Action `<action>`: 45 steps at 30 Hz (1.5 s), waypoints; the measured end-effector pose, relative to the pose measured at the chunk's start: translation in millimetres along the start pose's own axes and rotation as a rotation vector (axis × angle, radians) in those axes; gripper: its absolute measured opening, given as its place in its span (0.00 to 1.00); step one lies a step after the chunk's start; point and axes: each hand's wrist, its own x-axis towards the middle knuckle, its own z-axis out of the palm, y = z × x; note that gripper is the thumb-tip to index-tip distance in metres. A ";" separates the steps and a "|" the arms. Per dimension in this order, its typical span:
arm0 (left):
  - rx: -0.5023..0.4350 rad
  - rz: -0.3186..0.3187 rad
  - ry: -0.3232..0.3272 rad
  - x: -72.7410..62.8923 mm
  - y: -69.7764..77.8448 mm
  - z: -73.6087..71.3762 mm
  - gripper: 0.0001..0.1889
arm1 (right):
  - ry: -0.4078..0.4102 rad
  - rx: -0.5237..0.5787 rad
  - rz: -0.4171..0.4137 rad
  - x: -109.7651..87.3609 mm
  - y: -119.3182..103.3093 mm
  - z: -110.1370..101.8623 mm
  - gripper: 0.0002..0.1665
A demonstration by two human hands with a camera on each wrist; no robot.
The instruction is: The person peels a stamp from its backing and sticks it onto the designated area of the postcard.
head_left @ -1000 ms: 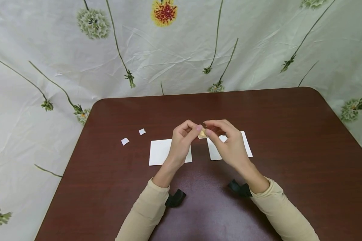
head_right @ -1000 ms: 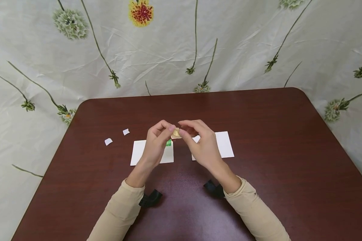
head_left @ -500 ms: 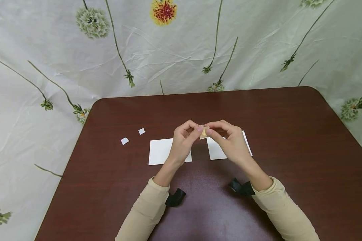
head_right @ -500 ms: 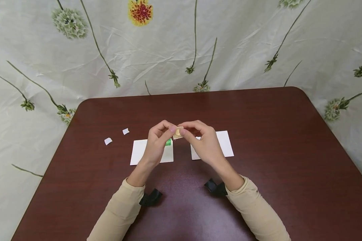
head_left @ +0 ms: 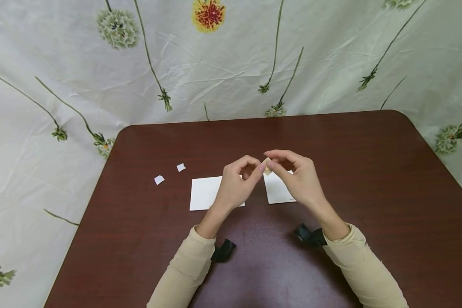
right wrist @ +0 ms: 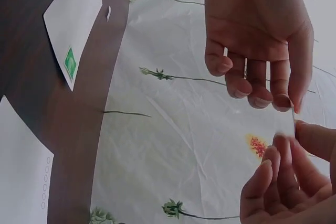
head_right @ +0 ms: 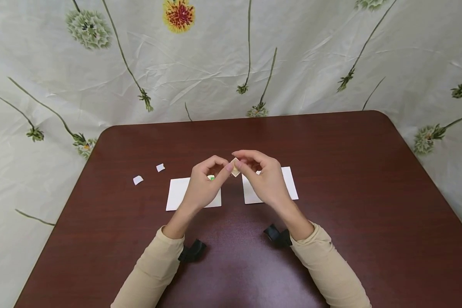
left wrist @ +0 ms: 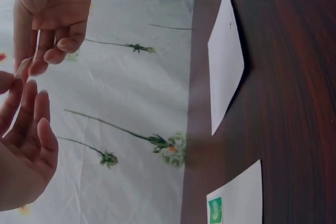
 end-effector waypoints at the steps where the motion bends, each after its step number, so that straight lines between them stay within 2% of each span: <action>1: 0.002 -0.006 0.013 0.0 0.7 0.4 0.05 | 0.013 0.001 0.010 0.6 0.3 0.1 0.11; 6: -0.041 -0.068 0.061 -0.5 2.4 2.6 0.07 | 0.057 0.064 0.109 2.5 0.8 -1.0 0.09; 11: -0.082 -0.093 0.023 -1.0 4.6 4.5 0.08 | 0.076 0.127 0.175 4.5 1.5 -3.3 0.10; 15: -0.048 -0.097 0.000 -1.2 3.9 5.7 0.08 | 0.078 0.159 0.193 5.5 1.7 -4.6 0.11; 21: 0.017 -0.105 -0.047 -1.9 4.0 5.5 0.08 | 0.067 0.152 0.217 7.1 3.3 -7.3 0.12; 27: 0.049 -0.074 -0.101 -3.2 7.4 7.2 0.10 | 0.052 0.161 0.215 8.8 5.5 -13.2 0.12; 32: 0.134 -0.062 -0.140 -5.4 3.7 12.7 0.11 | 0.070 0.153 0.211 10.4 11.8 -19.8 0.13; 35: 0.274 -0.039 -0.252 -8.0 1.1 17.3 0.12 | 0.095 0.145 0.211 10.8 17.3 -24.1 0.14; 40: 0.547 0.067 -0.566 -14.9 -0.4 26.5 0.21 | 0.122 0.130 0.232 10.4 28.4 -31.6 0.11; 42: 0.600 0.078 -0.672 -18.1 -1.6 30.9 0.26 | 0.129 0.125 0.254 10.1 32.8 -34.7 0.11; 45: 0.639 0.055 -0.775 -23.1 -5.3 35.7 0.31 | 0.132 0.104 0.291 9.8 39.5 -38.8 0.12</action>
